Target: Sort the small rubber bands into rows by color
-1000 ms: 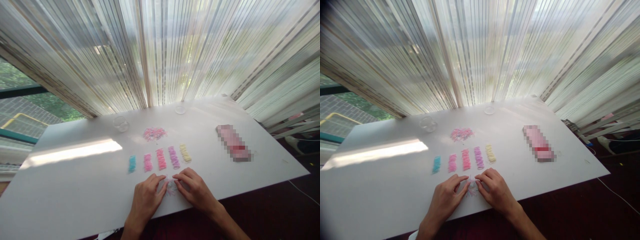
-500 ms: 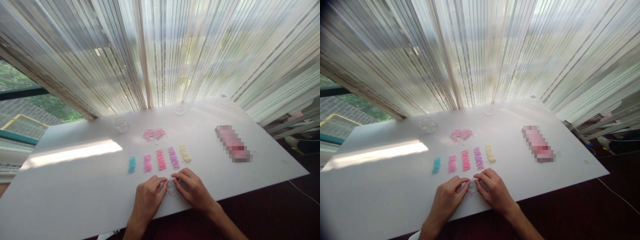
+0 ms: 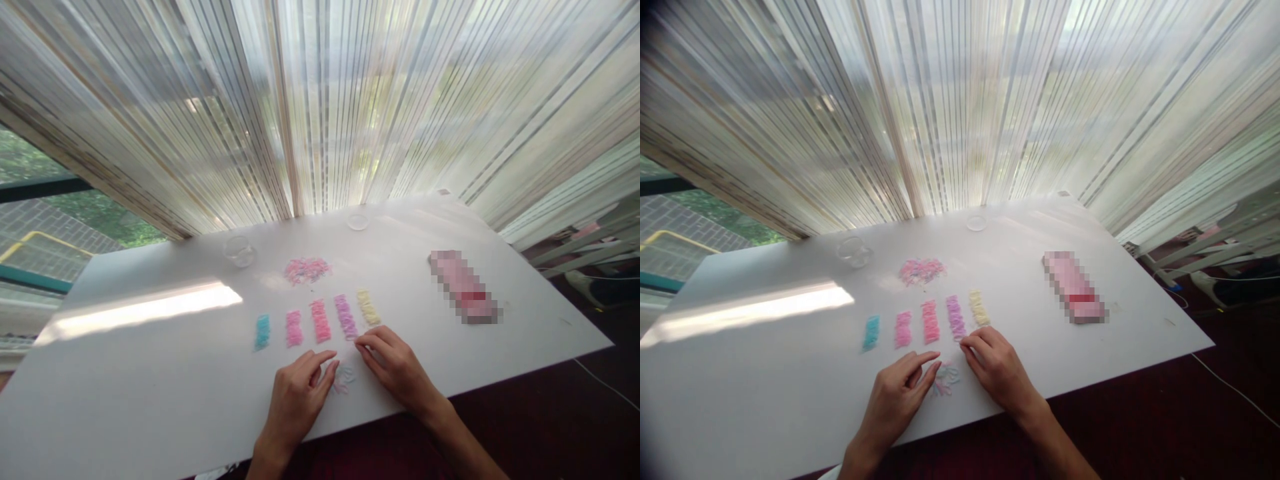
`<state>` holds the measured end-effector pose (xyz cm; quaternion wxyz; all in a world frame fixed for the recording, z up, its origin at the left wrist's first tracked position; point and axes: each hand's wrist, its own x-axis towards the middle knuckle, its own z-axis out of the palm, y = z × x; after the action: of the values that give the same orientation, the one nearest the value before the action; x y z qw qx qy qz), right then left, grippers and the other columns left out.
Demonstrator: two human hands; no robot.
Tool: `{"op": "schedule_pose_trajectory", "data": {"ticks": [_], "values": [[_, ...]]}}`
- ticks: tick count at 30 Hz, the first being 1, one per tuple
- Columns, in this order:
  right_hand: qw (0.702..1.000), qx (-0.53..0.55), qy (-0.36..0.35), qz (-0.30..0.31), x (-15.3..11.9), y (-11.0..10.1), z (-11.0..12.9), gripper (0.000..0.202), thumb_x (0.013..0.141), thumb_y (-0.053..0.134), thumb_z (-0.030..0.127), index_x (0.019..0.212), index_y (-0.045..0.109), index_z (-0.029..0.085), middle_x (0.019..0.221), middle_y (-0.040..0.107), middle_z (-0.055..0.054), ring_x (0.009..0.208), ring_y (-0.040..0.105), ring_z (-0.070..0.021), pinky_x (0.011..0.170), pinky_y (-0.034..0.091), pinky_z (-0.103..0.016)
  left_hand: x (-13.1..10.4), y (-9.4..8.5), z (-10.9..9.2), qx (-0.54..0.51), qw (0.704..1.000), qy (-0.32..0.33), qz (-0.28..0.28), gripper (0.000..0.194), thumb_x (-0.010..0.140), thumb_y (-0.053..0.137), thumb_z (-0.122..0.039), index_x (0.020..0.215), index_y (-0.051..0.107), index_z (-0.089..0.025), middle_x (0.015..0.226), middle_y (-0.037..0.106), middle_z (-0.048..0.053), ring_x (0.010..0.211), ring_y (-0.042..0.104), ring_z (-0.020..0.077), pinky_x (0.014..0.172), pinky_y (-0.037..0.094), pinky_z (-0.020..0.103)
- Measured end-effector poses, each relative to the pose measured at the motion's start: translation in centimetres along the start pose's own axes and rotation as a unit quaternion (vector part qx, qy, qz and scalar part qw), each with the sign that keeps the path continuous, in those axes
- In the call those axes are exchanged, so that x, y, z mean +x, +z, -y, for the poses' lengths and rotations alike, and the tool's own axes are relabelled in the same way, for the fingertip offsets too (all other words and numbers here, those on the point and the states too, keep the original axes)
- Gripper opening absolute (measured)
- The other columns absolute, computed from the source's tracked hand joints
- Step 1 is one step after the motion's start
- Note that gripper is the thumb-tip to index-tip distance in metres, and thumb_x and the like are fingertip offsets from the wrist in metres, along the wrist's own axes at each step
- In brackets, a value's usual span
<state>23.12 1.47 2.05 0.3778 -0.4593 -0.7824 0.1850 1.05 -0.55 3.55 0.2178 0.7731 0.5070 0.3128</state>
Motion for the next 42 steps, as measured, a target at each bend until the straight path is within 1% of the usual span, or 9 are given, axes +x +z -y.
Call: {"op": "schedule_pose_trajectory", "data": {"ticks": [6, 12, 18, 21, 24, 28, 32, 38, 42], "values": [[0.999, -0.049, -0.011, 0.002, 1.4, -0.2, -1.1, 0.016, 0.103, 0.055, 0.017, 0.104, 0.07, 0.022, 0.091, 0.07, -0.007, 0.084, 0.068, -0.0218, 0.077, 0.06, -0.036, -0.6, -0.8, 0.6, 0.063, 0.998, 0.006, 0.024, 0.024, 0.103, 0.053, -0.03, 0.105, 0.076, -0.021, 0.066, 0.063, -0.003, 0.053, 0.059, 0.0117, 0.054, 0.044, 0.023], [0.999, -0.048, 0.003, -0.008, 0.4, 0.1, 0.0, 0.014, 0.101, 0.057, 0.017, 0.105, 0.07, 0.021, 0.09, 0.07, -0.007, 0.084, 0.068, -0.022, 0.076, 0.06, -0.036, -1.1, -0.9, 0.5, 0.058, 0.997, 0.012, 0.039, 0.022, 0.101, 0.054, -0.027, 0.109, 0.074, -0.022, 0.07, 0.064, -0.002, 0.055, 0.062, 0.0122, 0.055, 0.046, 0.023], [0.996, 0.016, 0.019, 0.08, -0.4, 0.7, 1.3, 0.016, 0.096, 0.065, 0.015, 0.109, 0.069, 0.021, 0.094, 0.07, -0.006, 0.086, 0.069, -0.0219, 0.076, 0.059, -0.035, -1.1, -1.0, 0.5, 0.057, 0.997, 0.021, 0.043, 0.022, 0.102, 0.054, -0.03, 0.108, 0.074, -0.022, 0.07, 0.064, -0.002, 0.056, 0.061, 0.0123, 0.054, 0.046, 0.023], [0.994, 0.008, 0.024, 0.11, 0.0, 1.0, 1.3, 0.012, 0.093, 0.067, 0.013, 0.102, 0.07, 0.021, 0.091, 0.07, -0.005, 0.085, 0.068, -0.0226, 0.076, 0.058, -0.036, -0.9, -0.9, 0.5, 0.06, 0.997, 0.024, 0.04, 0.025, 0.103, 0.053, -0.034, 0.11, 0.073, -0.022, 0.071, 0.065, -0.002, 0.055, 0.061, 0.0125, 0.054, 0.046, 0.023], [0.992, 0.02, 0.027, 0.117, 0.3, 1.0, 1.4, 0.012, 0.092, 0.067, 0.01, 0.094, 0.07, 0.021, 0.087, 0.069, -0.004, 0.083, 0.068, -0.0219, 0.075, 0.057, -0.034, -0.8, -0.4, 0.4, 0.063, 0.997, 0.026, 0.039, 0.027, 0.104, 0.051, -0.036, 0.11, 0.074, -0.022, 0.072, 0.066, -0.001, 0.056, 0.063, 0.0131, 0.054, 0.046, 0.024], [0.992, 0.071, 0.05, 0.095, 0.1, 0.6, 1.7, 0.012, 0.094, 0.065, 0.012, 0.095, 0.072, 0.022, 0.087, 0.069, -0.003, 0.08, 0.068, -0.0189, 0.073, 0.057, -0.03, -0.6, 0.4, 0.5, 0.075, 0.996, 0.032, 0.019, 0.032, 0.107, 0.047, -0.036, 0.103, 0.075, -0.022, 0.072, 0.067, -0.001, 0.055, 0.063, 0.013, 0.054, 0.046, 0.024], [0.993, 0.092, 0.062, 0.041, -0.2, -0.6, 1.5, 0.01, 0.097, 0.063, 0.018, 0.098, 0.072, 0.023, 0.086, 0.069, -0.003, 0.078, 0.067, -0.0171, 0.072, 0.057, -0.028, -0.6, 0.5, 0.6, 0.075, 0.997, 0.036, 0.004, 0.034, 0.107, 0.046, -0.036, 0.097, 0.075, -0.022, 0.069, 0.065, -0.001, 0.053, 0.062, 0.0121, 0.052, 0.045, 0.024], [0.994, 0.011, 0.104, -0.043, 0.1, -3.4, -1.3, 0.008, 0.099, 0.064, 0.025, 0.098, 0.072, 0.023, 0.085, 0.068, -0.002, 0.072, 0.064, -0.0171, 0.07, 0.057, -0.03, -0.4, 0.1, 0.4, 0.05, 0.998, 0.041, -0.009, 0.028, 0.106, 0.051, -0.035, 0.101, 0.075, -0.022, 0.071, 0.064, -0.001, 0.053, 0.061, 0.0111, 0.053, 0.047, 0.022], [0.995, -0.028, 0.091, -0.038, 0.4, -3.8, -3.2, 0.012, 0.1, 0.062, 0.028, 0.097, 0.073, 0.023, 0.084, 0.069, -0.003, 0.072, 0.065, -0.0175, 0.07, 0.057, -0.03, -0.4, -0.1, 0.2, 0.011, 0.999, 0.039, -0.023, 0.02, 0.104, 0.057, -0.031, 0.103, 0.076, -0.023, 0.081, 0.069, 0.001, 0.065, 0.069, 0.0113, 0.061, 0.053, 0.021]]}}
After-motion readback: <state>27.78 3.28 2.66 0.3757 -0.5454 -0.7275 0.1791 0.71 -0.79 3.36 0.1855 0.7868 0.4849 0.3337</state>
